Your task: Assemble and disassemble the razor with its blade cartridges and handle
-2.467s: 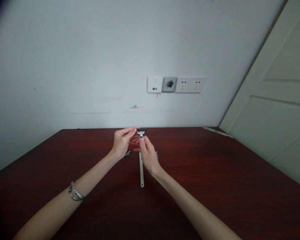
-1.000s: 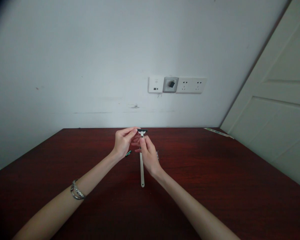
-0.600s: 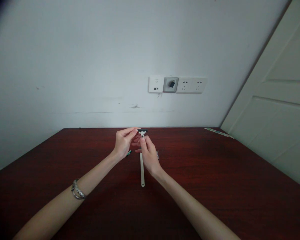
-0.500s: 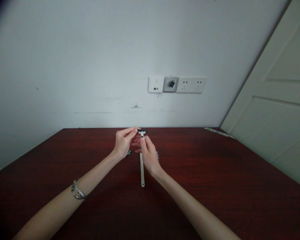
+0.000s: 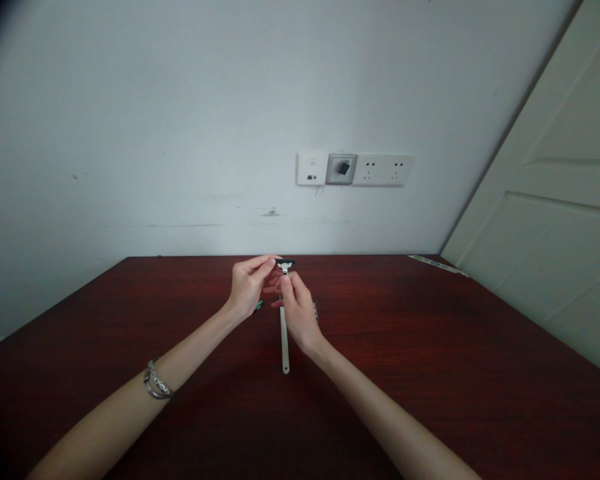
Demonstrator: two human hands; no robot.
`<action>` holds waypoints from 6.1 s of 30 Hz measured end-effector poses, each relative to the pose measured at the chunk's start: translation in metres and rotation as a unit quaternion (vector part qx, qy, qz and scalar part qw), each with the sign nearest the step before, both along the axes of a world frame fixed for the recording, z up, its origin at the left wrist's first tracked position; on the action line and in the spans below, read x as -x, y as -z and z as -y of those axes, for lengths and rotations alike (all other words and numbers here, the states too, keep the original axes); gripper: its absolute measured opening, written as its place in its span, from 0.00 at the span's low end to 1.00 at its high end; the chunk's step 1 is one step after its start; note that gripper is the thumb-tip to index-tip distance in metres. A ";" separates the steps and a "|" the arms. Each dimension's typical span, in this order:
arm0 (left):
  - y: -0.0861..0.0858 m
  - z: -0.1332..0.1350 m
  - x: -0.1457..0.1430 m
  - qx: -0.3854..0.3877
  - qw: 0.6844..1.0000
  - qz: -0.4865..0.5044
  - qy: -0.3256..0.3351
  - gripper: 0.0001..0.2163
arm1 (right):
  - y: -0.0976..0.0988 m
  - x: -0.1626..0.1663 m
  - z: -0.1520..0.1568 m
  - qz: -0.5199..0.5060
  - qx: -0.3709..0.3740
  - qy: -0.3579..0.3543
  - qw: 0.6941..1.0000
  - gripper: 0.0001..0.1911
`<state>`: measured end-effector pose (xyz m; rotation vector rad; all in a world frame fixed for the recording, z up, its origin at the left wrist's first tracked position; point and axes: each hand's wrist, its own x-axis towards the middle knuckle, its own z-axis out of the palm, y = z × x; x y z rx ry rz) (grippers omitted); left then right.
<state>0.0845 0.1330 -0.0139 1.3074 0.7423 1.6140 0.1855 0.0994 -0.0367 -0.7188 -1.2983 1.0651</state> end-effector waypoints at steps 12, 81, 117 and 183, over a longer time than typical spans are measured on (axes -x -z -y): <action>-0.001 0.003 0.000 0.008 1.000 -0.017 -0.003 0.10 | 0.000 0.000 0.000 0.005 -0.009 0.011 1.000 0.14; 0.007 -0.021 0.021 0.097 0.977 -0.155 0.110 0.07 | -0.003 -0.030 -0.028 0.007 0.004 0.039 0.999 0.19; 0.010 -0.016 0.022 0.036 0.938 -0.304 0.163 0.14 | -0.006 -0.036 -0.028 0.046 0.054 0.112 0.991 0.21; 0.027 -0.072 0.116 0.156 0.788 -0.581 0.130 0.08 | 0.021 0.033 0.011 0.667 0.007 0.080 0.741 0.10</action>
